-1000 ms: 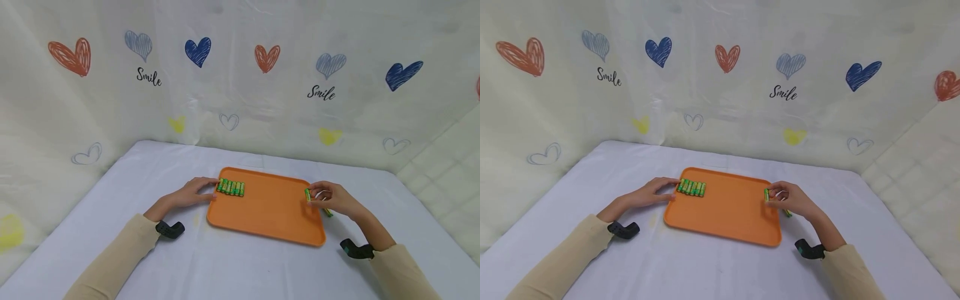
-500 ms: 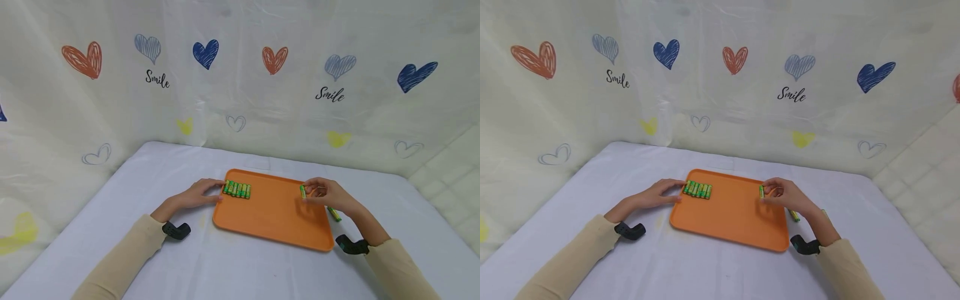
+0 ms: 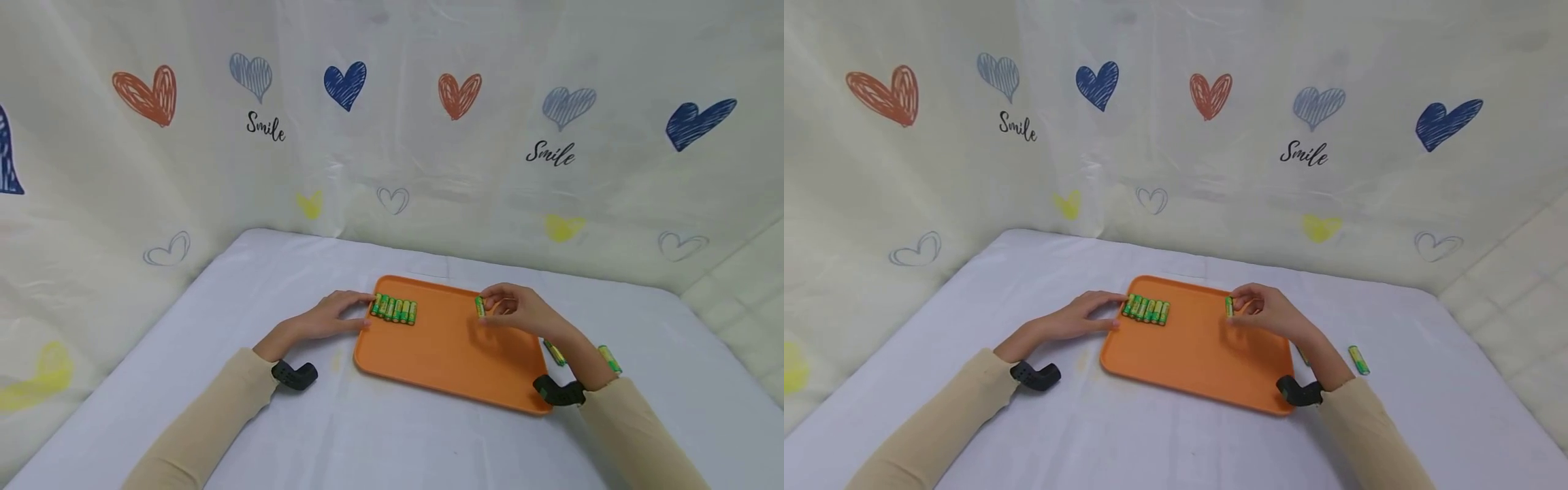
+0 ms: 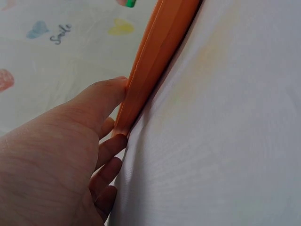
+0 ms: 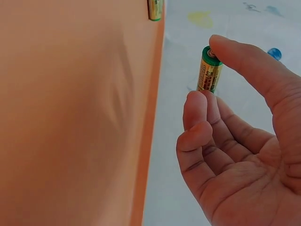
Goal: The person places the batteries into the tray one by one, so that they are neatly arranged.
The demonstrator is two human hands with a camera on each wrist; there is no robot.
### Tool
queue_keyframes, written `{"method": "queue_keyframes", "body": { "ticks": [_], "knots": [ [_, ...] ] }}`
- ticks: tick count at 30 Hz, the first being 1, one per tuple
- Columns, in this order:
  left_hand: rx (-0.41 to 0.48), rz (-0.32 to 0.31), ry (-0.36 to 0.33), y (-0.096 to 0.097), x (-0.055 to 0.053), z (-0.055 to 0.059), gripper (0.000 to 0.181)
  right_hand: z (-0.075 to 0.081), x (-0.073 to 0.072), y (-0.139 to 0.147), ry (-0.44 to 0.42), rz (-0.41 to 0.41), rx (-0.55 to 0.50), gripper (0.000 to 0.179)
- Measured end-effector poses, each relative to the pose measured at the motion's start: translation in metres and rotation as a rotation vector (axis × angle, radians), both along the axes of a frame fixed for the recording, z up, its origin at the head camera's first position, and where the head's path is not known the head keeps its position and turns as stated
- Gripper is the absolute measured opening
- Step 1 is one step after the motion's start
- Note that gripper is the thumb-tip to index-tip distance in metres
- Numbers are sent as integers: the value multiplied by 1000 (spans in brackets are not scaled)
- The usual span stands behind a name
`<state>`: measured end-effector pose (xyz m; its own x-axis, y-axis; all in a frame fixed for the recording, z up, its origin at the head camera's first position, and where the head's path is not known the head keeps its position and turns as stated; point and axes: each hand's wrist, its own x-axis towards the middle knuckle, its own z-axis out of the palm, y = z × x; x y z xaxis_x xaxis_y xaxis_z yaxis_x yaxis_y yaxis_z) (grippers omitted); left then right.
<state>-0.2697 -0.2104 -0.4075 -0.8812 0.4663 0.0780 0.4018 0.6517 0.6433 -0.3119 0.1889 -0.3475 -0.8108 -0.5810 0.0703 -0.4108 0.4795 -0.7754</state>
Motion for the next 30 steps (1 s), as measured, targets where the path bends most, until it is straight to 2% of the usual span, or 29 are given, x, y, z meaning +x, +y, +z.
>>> {"method": "queue_keyframes", "body": {
  "ticks": [11, 20, 30],
  "knots": [
    [-8, 5, 6, -2, -4, 1, 61, 2, -8, -34, -51, 24, -41, 48],
    [-4, 4, 1, -1, -3, 1, 62, -5, -13, -56, -59, 36, -55, 50],
    [-7, 3, 3, -2, -3, -2, 63, -16, -15, -76, -103, 7, 11, 47]
  ]
}}
